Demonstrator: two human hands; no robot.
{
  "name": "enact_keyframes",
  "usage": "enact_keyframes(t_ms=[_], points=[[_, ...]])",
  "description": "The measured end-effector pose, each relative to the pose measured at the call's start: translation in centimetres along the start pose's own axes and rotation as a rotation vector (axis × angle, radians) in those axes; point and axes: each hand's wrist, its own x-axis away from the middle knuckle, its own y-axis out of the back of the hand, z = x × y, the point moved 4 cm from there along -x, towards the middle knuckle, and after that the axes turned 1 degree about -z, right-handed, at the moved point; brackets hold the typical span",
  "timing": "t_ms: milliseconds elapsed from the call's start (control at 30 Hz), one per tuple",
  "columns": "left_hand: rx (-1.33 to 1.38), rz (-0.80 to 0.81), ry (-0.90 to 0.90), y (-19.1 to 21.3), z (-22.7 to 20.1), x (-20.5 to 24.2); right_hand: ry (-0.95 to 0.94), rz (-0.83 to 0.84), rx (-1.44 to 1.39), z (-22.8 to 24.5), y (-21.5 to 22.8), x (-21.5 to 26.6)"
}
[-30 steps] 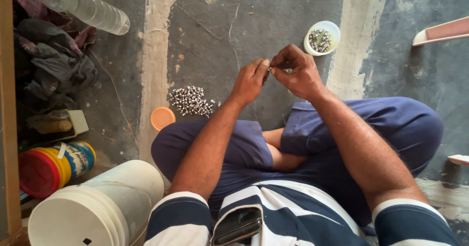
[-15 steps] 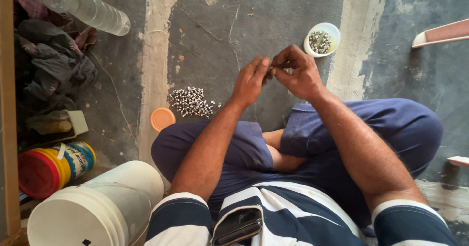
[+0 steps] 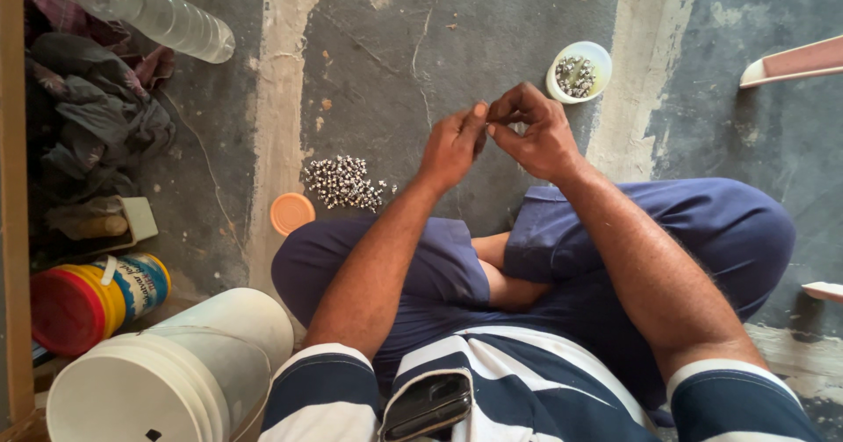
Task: The person sits on the floor and repeatedly picks up small metal components from a pile, assembles them by hand, and places the finished units into a white bowl. The process is repetitive and involves handling small parts one at a time.
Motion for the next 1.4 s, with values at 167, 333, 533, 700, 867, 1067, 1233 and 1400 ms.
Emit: enact_keyframes(t_ms=[167,333,533,700,867,1067,1233,1400], points=[[0.213,0.013,0.019,0.2,0.1,-0.1,-0.021,-0.034,0.004,0.0,0.4,0.0],[0.192,0.050,-0.109,-0.2,0.0,0.0,-0.004,-0.019,0.003,0.4,0.4,-0.1],[0.200,0.060,-0.095,-0.5,0.5,-0.1,-0.003,-0.021,0.068,0.6,0.3,-0.1],[0.233,0.086,-0.079,-0.5,0.5,-0.2,-0.019,-0.039,0.050,0.5,0.5,-0.2],[0.257,0.108,-0.091,-0.4,0.4,-0.2,-0.015,-0.070,0.137,1.0,0.9,-0.2],[0.211,0.102,-0.123,-0.3,0.2,-0.1,-0.023,-0.050,0.098,1.5,1.0,-0.2],[0.231,0.097,-0.143,-0.3,0.0,-0.1,0.001,-0.056,0.049,1.5,1.2,-0.3],[0.225,0.091,-0.133,-0.4,0.3,-0.2,-0.004,-0.050,-0.007,0.7,1.0,-0.2]])
